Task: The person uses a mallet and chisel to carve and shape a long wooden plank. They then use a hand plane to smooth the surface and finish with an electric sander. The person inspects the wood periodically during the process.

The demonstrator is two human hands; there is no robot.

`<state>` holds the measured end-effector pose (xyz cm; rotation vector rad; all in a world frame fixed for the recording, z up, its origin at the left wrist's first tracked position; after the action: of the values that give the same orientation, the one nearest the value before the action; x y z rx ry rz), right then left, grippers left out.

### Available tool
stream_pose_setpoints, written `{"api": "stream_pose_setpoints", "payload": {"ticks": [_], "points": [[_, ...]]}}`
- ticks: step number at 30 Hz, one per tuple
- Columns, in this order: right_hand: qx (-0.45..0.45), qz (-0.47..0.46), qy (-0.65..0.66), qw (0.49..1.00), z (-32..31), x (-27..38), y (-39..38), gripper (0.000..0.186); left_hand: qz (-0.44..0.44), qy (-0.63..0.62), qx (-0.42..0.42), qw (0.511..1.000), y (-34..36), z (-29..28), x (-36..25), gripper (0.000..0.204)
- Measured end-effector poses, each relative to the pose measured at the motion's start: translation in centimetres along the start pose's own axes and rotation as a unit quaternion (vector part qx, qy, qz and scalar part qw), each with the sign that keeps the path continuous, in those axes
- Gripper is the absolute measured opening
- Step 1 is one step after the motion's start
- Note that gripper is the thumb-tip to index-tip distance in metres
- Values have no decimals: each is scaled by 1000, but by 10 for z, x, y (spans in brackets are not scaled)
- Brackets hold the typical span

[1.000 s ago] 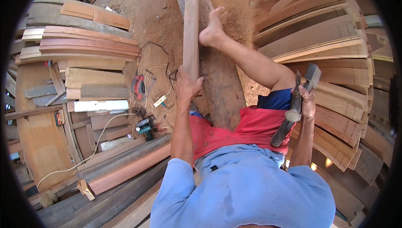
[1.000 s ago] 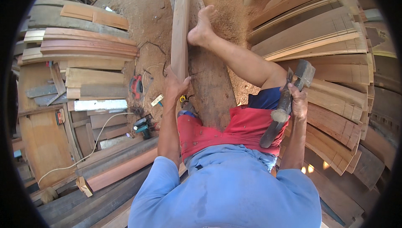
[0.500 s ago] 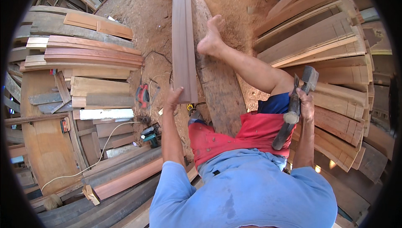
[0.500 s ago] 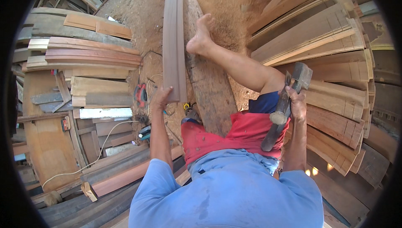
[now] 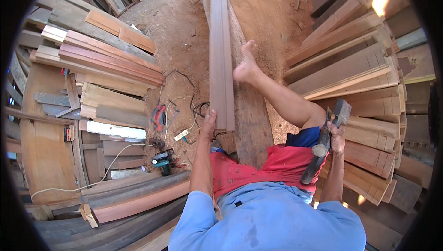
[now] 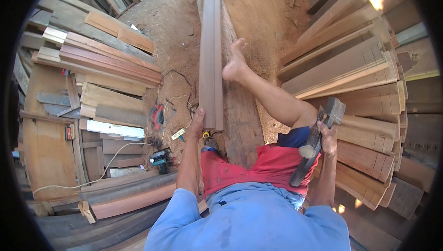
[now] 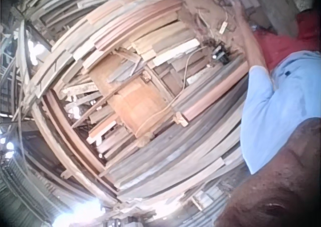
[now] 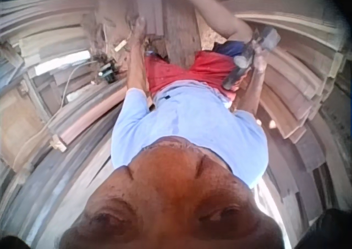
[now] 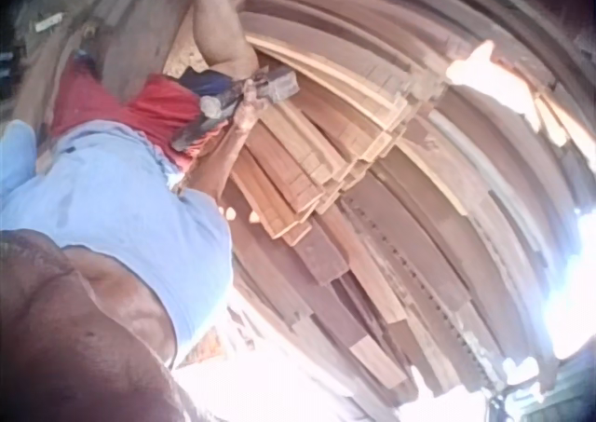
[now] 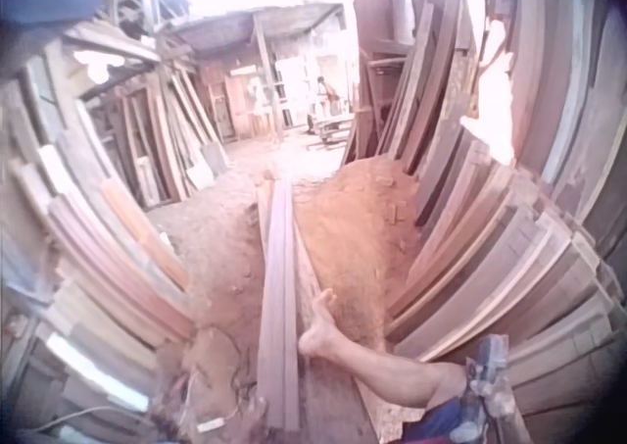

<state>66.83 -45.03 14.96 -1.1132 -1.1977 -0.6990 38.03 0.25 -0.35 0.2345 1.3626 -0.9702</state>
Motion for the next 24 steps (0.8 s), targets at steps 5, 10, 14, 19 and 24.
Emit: {"api": "stream_pose_setpoints", "payload": {"ticks": [5,10,14,19,24], "points": [[-22,-22,11,999,2,-1,-1,29,85,129,-61,986,-5,6,12,79],[-29,-2,42,999,-29,-33,5,33,59,287,-103,951,-16,28,-19,84],[-36,-4,48,998,-35,-34,3,36,162,459,-178,855,-37,51,-44,98],[-40,-12,63,997,-27,-27,-4,38,105,527,-174,825,-44,80,-55,108],[-40,0,125,991,-23,-26,-5,35,92,498,-190,841,-48,68,-59,109]]}}
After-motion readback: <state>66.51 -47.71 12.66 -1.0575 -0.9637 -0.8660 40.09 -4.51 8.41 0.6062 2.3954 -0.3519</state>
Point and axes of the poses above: each hand's wrist, its own y-axis towards the middle knuckle, its own z-axis out of the palm, x = y × z, the point moved 9 cm from there along y, towards the middle knuckle, and after that the axes turned 2 degrees about -y, right-handed, at the moved point
